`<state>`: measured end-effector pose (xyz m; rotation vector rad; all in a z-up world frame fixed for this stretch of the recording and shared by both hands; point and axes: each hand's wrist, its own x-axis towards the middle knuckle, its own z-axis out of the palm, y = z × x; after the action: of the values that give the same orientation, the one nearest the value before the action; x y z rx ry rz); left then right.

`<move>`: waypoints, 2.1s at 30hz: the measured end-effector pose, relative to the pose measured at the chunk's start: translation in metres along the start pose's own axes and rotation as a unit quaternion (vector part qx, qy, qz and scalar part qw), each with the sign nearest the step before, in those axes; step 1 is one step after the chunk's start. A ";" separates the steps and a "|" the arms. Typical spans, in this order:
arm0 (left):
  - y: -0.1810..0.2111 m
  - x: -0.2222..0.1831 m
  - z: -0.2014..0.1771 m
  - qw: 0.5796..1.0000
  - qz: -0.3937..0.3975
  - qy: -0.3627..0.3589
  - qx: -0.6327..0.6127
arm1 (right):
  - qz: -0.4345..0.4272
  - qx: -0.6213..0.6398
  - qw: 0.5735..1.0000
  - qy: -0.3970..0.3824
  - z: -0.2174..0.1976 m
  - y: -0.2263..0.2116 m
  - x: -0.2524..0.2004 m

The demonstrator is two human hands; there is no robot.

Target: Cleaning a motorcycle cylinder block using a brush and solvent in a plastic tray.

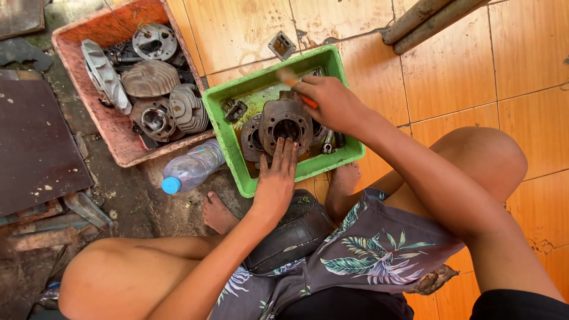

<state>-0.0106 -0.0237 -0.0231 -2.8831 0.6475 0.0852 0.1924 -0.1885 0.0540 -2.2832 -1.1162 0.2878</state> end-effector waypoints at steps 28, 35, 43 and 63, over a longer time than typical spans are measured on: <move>0.011 0.002 -0.013 0.999 -0.019 -0.015 0.033 | 0.096 0.178 0.978 -0.060 -0.001 -0.025 0.031; 0.014 0.004 -0.018 0.998 -0.031 -0.031 0.045 | 0.054 0.073 0.994 -0.063 0.006 -0.030 0.044; 0.021 0.004 -0.019 0.998 -0.042 -0.032 0.043 | 0.058 0.111 0.986 -0.110 0.019 -0.031 0.050; 0.075 0.011 0.003 0.990 -0.076 -0.083 0.085 | -0.036 -0.096 0.989 -0.109 0.072 -0.065 0.059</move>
<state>-0.0330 -0.0942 -0.0398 -2.7133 0.3850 0.2340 0.1562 -0.0826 0.0368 -2.4169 -1.3867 0.4254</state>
